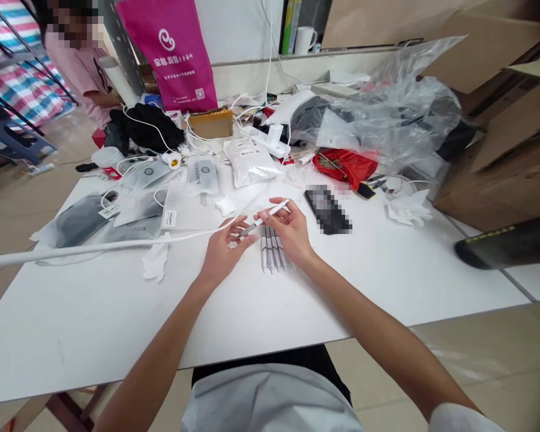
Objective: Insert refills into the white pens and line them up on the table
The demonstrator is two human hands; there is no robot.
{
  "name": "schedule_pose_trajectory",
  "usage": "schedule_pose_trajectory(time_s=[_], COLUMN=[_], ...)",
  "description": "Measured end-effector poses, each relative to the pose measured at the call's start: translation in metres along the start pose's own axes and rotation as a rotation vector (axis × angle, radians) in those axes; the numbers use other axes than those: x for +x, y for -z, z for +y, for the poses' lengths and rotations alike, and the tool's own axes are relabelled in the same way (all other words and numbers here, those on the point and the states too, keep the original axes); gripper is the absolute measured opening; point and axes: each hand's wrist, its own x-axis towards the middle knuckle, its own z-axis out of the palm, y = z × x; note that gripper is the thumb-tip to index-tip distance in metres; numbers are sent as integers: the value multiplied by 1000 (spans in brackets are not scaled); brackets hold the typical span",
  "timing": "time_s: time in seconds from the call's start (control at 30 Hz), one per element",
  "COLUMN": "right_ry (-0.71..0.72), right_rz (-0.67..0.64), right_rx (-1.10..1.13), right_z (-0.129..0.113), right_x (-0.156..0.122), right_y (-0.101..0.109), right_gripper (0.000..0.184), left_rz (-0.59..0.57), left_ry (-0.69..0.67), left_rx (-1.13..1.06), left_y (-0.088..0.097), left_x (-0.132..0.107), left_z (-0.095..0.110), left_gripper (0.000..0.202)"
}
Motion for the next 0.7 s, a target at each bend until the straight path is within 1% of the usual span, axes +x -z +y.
schedule_pose_trajectory(time_s=[0.03,0.07,0.13,0.2,0.3,0.37,0.47,0.53,0.63,0.7], right_ry=[-5,-12,-37,-74,-156,-197,-213,-219,-242,-265], right_rz=[-11,-21,-40,-58,-100,-119,-127,-125,-121,-127], right_rx=[0,3,26,67,130,149,143,139,150,162], right_z=[1,2,4,5,2,0,-2,-3,-5,-7], right_x=[0,-1,-2,-2,-3,-3,-4,-5,-7,-7], right_y=[0,-1,-1,-1,-2,-2,-3,-3,-2,-1], right_gripper=[53,51,47,45,48,49,48,51,55,50], left_rz=[20,40,53,2,-145,-179,-163,-172,-252,-323], left_ry=[-49,-84,-92,-17,151,219,245,254,314,383], left_rx=[38,65,57,-44,-213,-256,-217,-207,-284,-358], left_y=[-1,-1,0,2,6,7,7,7,8,11], left_x=[-1,-2,-4,-3,0,1,1,-1,-1,-1], left_z=[1,3,6,8,8,8,9,11,16,20], left_gripper=[50,43,27,32,46,50,50,50,45,42])
